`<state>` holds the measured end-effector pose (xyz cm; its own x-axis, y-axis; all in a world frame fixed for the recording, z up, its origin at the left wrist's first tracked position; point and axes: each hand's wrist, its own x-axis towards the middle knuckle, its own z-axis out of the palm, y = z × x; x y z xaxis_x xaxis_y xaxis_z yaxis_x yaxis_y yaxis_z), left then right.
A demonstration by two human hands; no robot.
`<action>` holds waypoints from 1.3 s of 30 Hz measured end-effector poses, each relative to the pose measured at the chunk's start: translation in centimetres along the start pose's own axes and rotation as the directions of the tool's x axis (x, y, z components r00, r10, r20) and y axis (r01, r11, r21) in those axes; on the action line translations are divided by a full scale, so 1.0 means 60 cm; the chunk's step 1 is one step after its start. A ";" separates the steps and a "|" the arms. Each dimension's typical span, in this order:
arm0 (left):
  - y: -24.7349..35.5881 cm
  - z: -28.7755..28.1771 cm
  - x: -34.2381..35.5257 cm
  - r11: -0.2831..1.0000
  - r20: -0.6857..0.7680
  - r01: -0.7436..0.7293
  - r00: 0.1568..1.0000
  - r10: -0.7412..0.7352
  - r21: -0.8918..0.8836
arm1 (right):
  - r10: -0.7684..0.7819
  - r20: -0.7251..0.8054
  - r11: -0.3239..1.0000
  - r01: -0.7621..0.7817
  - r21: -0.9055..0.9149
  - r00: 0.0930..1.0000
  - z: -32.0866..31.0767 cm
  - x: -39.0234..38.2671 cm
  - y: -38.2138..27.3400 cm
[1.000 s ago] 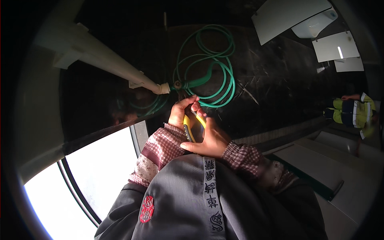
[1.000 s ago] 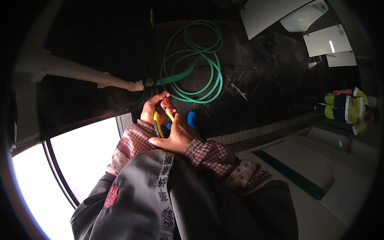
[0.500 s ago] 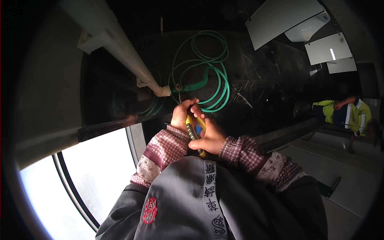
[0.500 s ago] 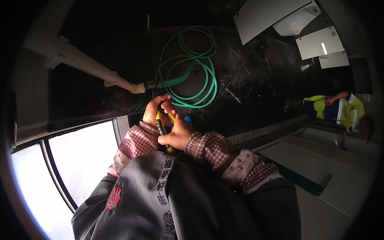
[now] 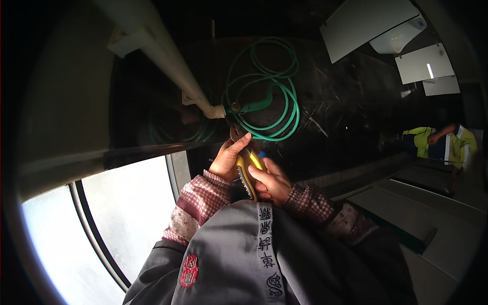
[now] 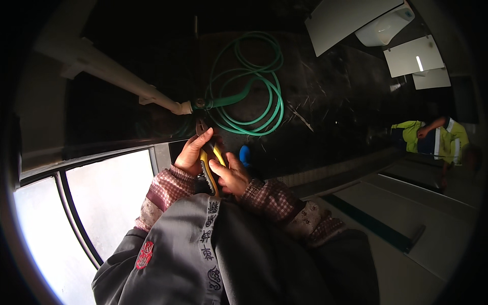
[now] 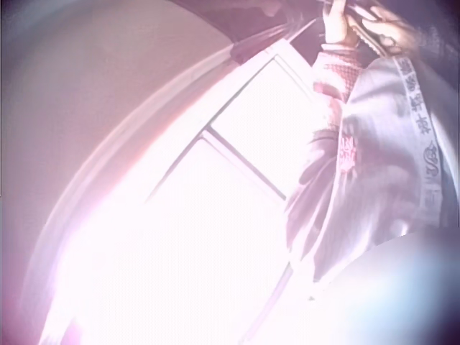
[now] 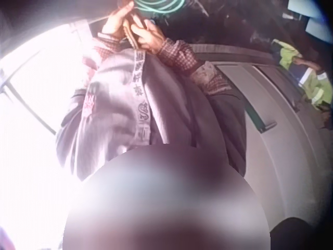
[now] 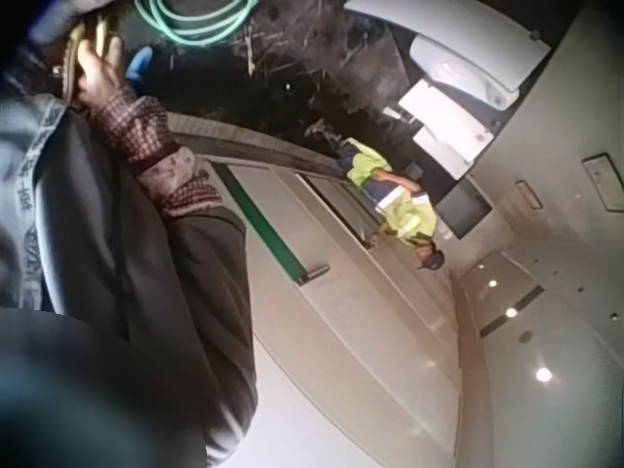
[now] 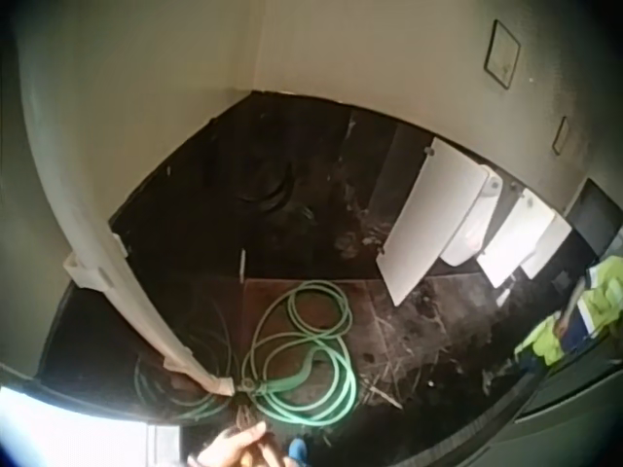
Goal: Using pliers to repair or secure a connection on a green water hose.
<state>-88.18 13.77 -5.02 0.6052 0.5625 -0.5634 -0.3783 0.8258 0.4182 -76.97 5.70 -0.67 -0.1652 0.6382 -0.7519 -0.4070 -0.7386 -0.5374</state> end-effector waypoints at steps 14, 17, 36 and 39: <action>-0.018 0.023 -0.059 0.965 0.121 0.169 0.973 -0.196 0.198 | -0.517 -0.137 0.550 0.205 -0.810 0.845 -0.048 -0.051 -0.004; -0.024 0.017 -0.052 0.984 0.125 0.131 0.981 -0.146 0.120 | -0.636 -0.059 0.389 0.254 -0.885 0.769 -0.044 -0.040 -0.013; -0.022 0.000 -0.018 0.978 0.159 0.108 0.984 -0.080 -0.179 | -0.551 0.067 -0.211 -0.061 -0.976 0.832 0.011 -0.030 -0.052; -0.016 0.006 -0.017 0.976 0.163 0.136 0.981 -0.108 -0.172 | -0.568 0.132 -0.296 -0.052 -0.954 0.812 0.017 -0.036 -0.056</action>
<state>-88.16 12.40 -4.58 0.7483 0.4560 -0.4818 -0.4076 0.8891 0.2084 -76.16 7.05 3.17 -0.0216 0.9667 -0.2551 0.9859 -0.0217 -0.1660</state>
